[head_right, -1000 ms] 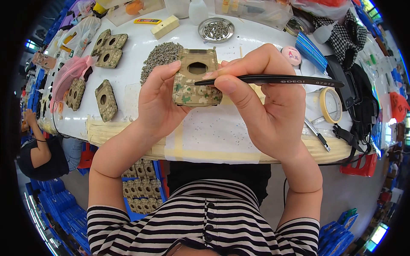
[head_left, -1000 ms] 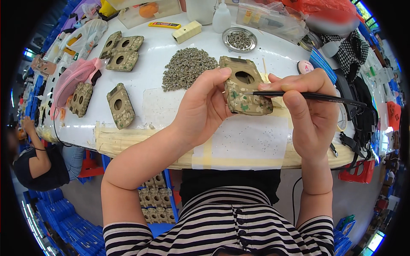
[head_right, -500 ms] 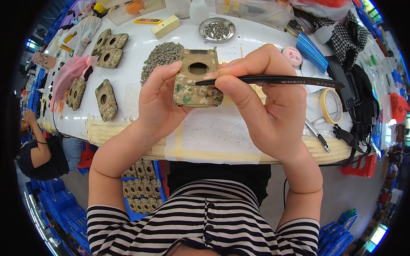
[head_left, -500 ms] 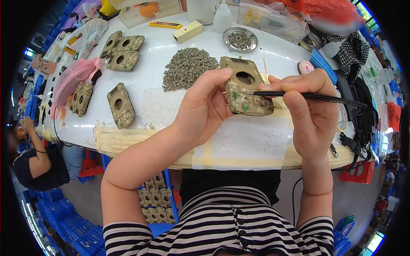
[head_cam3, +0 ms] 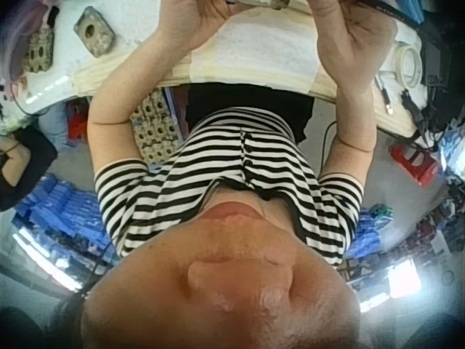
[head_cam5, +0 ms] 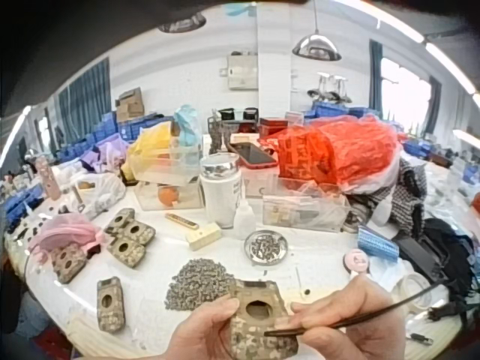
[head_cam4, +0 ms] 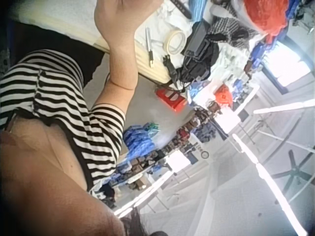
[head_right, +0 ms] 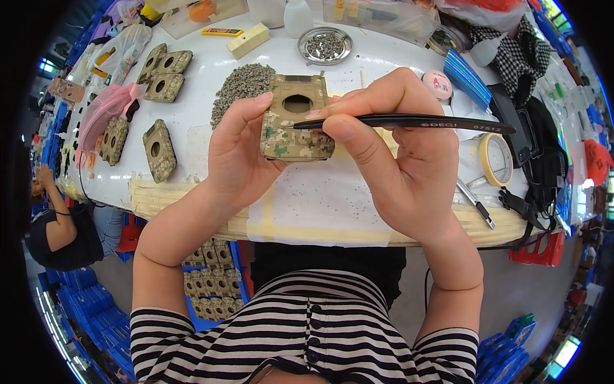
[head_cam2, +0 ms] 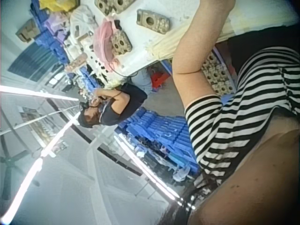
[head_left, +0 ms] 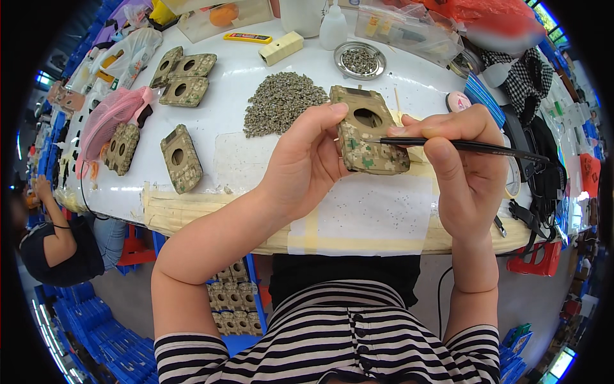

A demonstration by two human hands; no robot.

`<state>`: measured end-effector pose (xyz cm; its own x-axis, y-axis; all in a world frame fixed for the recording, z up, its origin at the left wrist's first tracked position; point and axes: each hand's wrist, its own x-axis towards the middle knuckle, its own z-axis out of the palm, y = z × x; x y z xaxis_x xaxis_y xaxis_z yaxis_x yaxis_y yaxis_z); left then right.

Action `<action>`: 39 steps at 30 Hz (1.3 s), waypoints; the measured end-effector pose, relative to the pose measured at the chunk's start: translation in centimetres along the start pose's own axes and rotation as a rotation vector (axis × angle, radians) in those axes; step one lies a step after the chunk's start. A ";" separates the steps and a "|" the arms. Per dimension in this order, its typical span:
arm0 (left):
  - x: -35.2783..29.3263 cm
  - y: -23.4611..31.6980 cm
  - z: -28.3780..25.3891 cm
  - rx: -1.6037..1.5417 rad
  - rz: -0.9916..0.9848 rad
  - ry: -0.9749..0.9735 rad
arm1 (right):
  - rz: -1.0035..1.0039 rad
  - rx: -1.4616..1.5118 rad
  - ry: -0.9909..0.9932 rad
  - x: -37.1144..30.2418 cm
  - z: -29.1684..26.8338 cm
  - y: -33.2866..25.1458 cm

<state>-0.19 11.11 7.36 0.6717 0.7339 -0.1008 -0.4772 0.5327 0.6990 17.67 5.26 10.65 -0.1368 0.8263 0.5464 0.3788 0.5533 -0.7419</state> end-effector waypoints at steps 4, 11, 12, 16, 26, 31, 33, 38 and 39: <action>0.0 0.0 -0.1 -0.004 0.001 -0.012 | 0.005 -0.005 -0.005 0.0 -0.1 0.0; -0.1 0.0 0.0 0.003 0.003 -0.003 | 0.001 -0.006 -0.002 -0.1 0.0 0.1; -0.1 0.1 0.0 0.006 0.002 -0.005 | 0.003 -0.004 -0.001 -0.1 0.0 0.1; 0.0 -0.1 -0.1 -0.006 0.003 0.000 | 0.013 0.000 0.004 -0.1 0.0 0.0; 0.0 -0.1 -0.2 -0.012 -0.008 0.023 | 0.005 -0.004 0.003 0.0 0.0 0.0; 0.1 -0.1 -0.2 -0.009 -0.003 0.018 | 0.018 0.000 0.001 -0.1 0.0 0.0; 0.1 -0.1 -0.2 -0.011 -0.004 0.015 | 0.014 0.006 0.003 0.0 0.0 0.1; 0.0 -0.1 -0.2 -0.004 -0.001 0.023 | 0.001 -0.001 -0.003 0.0 0.0 0.1; 0.1 -0.1 -0.3 -0.001 -0.002 0.023 | 0.001 0.025 0.023 -0.1 0.0 0.1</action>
<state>-0.23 11.21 7.09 0.6595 0.7423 -0.1184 -0.4763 0.5346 0.6981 17.70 5.23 10.57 -0.1156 0.8243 0.5542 0.3555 0.5553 -0.7519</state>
